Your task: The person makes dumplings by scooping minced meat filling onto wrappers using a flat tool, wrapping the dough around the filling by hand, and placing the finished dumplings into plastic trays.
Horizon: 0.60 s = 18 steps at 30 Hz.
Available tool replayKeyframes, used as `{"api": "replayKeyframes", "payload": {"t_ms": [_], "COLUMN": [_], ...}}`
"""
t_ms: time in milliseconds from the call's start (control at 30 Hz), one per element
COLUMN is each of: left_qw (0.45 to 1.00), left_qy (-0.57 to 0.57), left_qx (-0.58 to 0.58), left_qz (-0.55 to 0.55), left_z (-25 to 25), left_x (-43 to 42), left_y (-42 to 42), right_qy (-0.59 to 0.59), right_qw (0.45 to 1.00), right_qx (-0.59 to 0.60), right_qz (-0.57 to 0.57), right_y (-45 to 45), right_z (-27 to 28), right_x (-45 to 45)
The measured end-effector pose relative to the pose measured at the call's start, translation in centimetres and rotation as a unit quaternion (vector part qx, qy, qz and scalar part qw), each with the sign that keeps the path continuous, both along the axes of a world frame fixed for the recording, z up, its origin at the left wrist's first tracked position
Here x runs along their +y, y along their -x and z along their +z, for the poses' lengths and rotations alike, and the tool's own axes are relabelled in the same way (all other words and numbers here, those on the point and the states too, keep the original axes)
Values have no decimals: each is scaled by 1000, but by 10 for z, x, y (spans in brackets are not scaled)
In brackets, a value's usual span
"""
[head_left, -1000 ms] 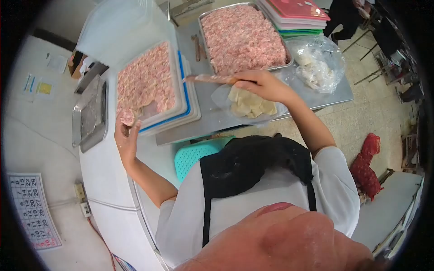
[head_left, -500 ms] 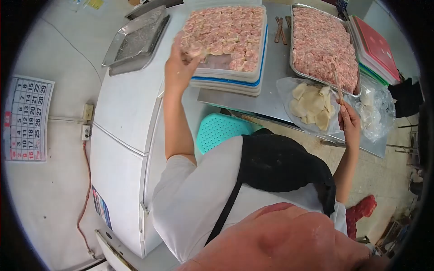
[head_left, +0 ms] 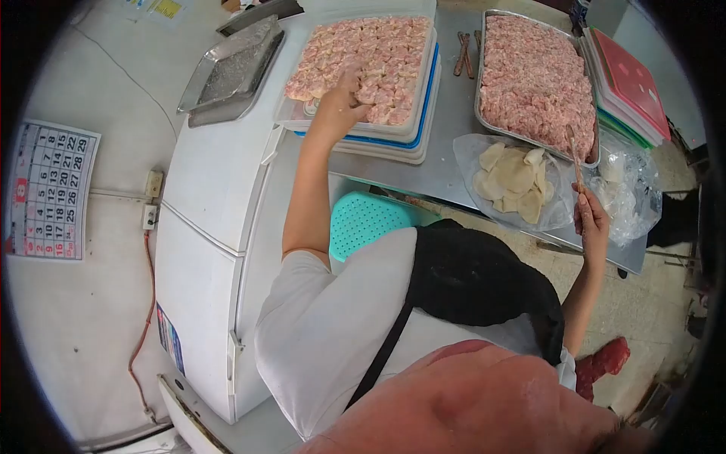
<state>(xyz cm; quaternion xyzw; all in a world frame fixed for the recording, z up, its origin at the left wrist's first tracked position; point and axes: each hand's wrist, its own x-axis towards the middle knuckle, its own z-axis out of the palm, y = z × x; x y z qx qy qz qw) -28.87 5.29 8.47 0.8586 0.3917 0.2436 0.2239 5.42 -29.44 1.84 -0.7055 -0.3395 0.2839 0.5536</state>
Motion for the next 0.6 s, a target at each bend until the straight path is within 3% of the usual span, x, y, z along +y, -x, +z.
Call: {"api": "replayKeyframes", "payload": {"t_ms": [67,267,400,433,500,533,600], "left_qw": [998,992,993,990,971,976,979], "left_qy": [55,-52,30,37,-100,-121,-158], "left_qx": [-8,47,50,77,152,108,21], "left_qz": [21,100,108,116,157,145,125], "left_z": [10,3,12,10,5,8,23], "left_x": [-8,-7,-20,-21,-30,-46,-82], "left_y": [6,-12,-19,-14,-8,-20,-53], "right_qy": [10,20,65,72,84,119,183], "right_qw": [1000,999,994,987,956,907,760], "right_qx": [6,-6,-54,-127,-271,-394,-615], "right_qz": [10,50,76,73,75,83,107], "right_y": [-10,-47,-103,-116,-143,-164,-203], "right_z": [1,1,-6,-3,9,13,24], "right_x": [1,15,21,20,24,26,25]}}
